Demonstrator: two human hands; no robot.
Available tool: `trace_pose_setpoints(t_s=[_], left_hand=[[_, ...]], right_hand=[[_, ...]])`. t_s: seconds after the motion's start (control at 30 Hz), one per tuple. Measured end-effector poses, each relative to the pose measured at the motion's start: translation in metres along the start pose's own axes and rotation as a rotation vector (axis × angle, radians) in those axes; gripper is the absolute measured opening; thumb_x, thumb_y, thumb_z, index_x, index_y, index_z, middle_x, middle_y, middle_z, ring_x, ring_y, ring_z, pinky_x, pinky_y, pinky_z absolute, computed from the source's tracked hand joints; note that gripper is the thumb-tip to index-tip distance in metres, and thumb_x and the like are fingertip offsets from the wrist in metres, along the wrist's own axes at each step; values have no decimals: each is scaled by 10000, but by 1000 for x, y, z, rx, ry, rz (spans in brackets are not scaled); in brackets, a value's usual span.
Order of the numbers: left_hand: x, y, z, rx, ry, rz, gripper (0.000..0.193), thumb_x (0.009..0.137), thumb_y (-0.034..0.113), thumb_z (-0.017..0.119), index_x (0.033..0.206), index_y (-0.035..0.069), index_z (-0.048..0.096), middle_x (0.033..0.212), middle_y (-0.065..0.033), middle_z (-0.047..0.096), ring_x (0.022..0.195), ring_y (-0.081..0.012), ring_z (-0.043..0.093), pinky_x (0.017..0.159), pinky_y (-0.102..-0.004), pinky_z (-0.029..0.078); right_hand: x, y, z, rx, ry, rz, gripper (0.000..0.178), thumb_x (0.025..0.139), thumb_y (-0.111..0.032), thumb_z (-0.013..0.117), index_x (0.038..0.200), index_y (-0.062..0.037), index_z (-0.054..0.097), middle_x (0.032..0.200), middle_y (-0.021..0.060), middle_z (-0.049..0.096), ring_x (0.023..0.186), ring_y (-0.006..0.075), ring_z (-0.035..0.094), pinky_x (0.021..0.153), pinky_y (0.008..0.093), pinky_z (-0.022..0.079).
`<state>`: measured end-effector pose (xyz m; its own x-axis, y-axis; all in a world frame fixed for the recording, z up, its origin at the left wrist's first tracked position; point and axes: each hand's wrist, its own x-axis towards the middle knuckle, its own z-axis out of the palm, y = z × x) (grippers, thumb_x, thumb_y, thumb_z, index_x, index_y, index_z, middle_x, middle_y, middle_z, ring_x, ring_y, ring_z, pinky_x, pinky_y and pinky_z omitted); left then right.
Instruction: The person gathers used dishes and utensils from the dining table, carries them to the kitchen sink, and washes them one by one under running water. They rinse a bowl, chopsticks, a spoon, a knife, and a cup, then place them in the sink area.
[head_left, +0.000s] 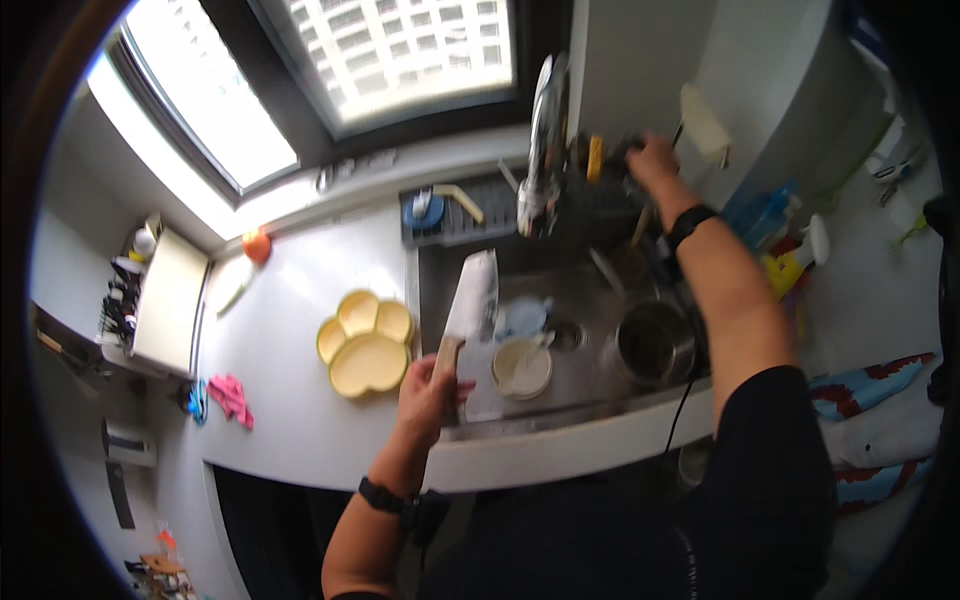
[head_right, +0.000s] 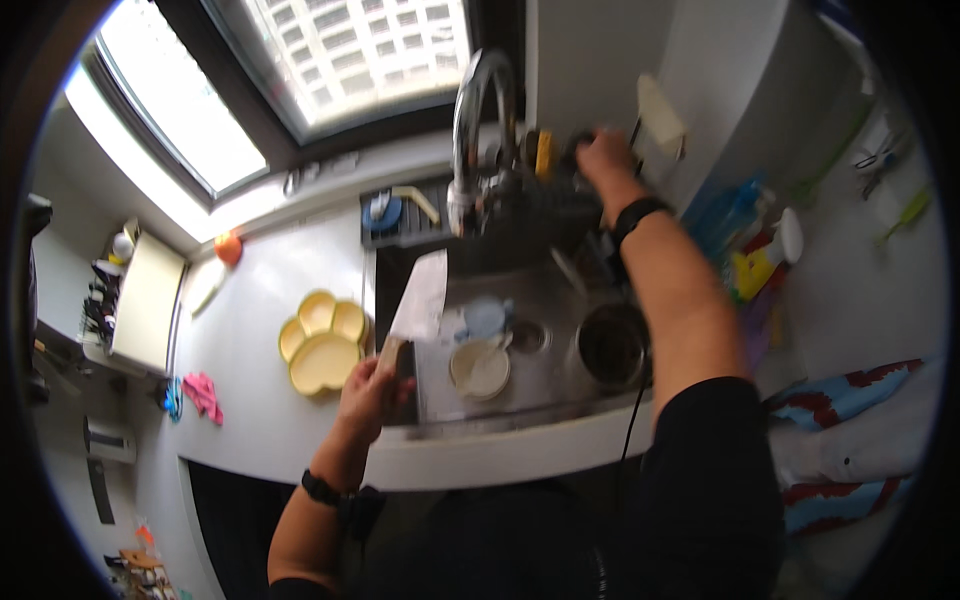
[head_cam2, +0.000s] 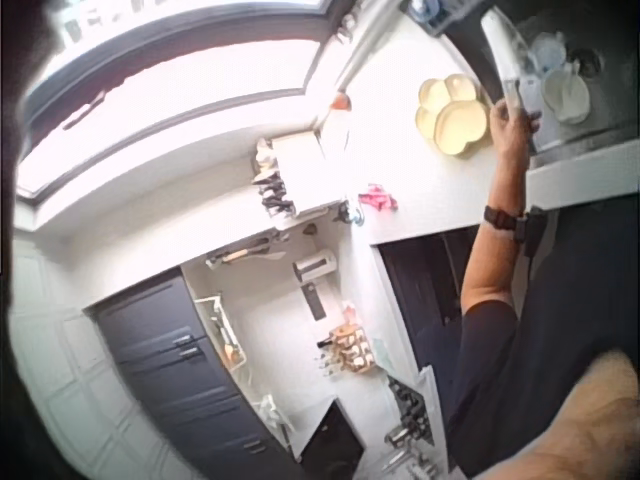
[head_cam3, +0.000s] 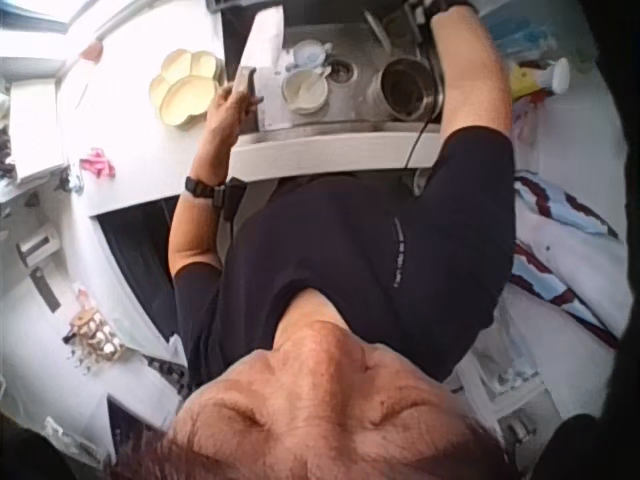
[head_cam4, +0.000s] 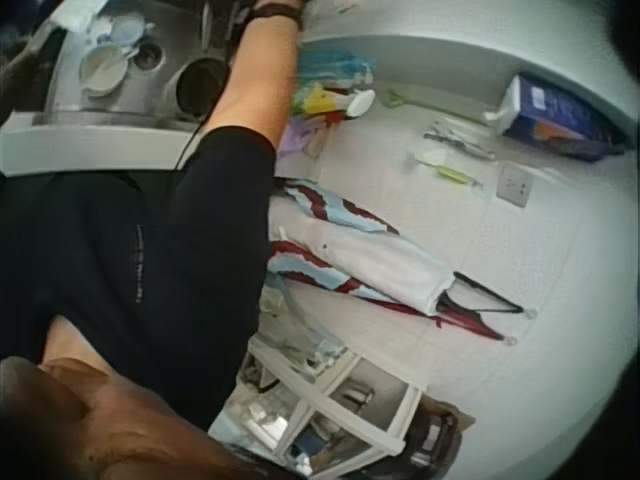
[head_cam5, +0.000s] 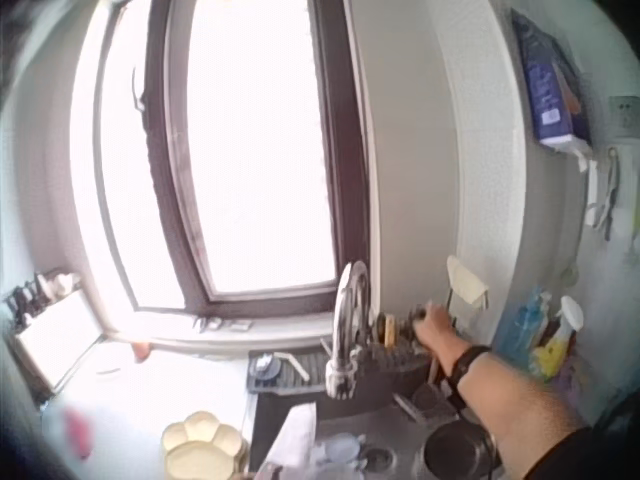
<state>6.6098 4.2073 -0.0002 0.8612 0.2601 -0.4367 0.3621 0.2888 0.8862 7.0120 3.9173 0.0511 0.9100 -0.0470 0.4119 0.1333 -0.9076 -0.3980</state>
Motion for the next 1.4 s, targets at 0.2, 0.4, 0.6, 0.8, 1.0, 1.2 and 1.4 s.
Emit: trace_pose_setpoints(t_s=[0.2, 0.4, 0.6, 0.8, 1.0, 1.2, 1.4], left_hand=[[21, -19, 16, -240, -101, -34, 322, 947, 237, 545, 1145, -14, 505, 943, -74, 583, 859, -171, 643, 709, -273, 539], [28, -26, 17, -474, -82, -134, 380, 904, 65, 565, 1234, -13, 394, 1071, -125, 542, 880, -214, 653, 696, -255, 582], [29, -21, 27, -443, -93, -136, 337, 902, 16, 517, 1227, 6, 428, 1110, -130, 542, 929, -208, 636, 668, -229, 565], [31, -32, 32, -457, -132, -134, 319, 902, 28, 506, 1218, 23, 463, 1113, -80, 531, 846, -168, 621, 579, -222, 494], [27, -28, 32, -397, -258, -168, 416, 896, 38, 498, 1300, 113, 431, 1161, -36, 513, 851, -160, 624, 595, -250, 485], [30, -23, 40, -391, -318, -193, 474, 905, 41, 505, 1358, 134, 401, 1168, -24, 532, 823, -138, 617, 588, -240, 477], [38, -21, 48, -434, -338, -237, 521, 916, 37, 489, 1415, 107, 355, 1270, -45, 492, 807, -114, 555, 582, -204, 452]], right_hand=[[28, 75, -41, 1512, 9, 217, 348, 907, -292, 557, 1135, -31, 591, 1117, 144, 629, 1070, 317, 574, 902, 521, 470], [-51, 48, -74, 1847, -278, 467, 400, 898, -187, 596, 1215, 27, 477, 1174, 162, 566, 1109, 350, 547, 957, 564, 471], [-138, -18, -50, 1023, -626, 166, 249, 790, -78, 676, 1032, -65, 622, 970, 31, 641, 879, 173, 615, 755, 291, 510], [-158, -66, 10, 299, -248, -593, 312, 715, -134, 686, 999, -65, 575, 931, 138, 620, 930, 364, 585, 794, 403, 493], [-121, -65, 81, 96, -120, -665, 364, 842, -268, 590, 1175, -130, 536, 1097, 131, 619, 982, 362, 587, 820, 406, 494], [-81, -69, 129, 401, -337, -568, 499, 913, -410, 515, 1304, -101, 500, 1192, 101, 612, 1083, 234, 576, 919, 328, 424], [-58, -80, 138, 486, -448, -594, 491, 785, -45, 590, 1265, -18, 492, 1166, 237, 583, 1108, 373, 552, 942, 400, 443]])
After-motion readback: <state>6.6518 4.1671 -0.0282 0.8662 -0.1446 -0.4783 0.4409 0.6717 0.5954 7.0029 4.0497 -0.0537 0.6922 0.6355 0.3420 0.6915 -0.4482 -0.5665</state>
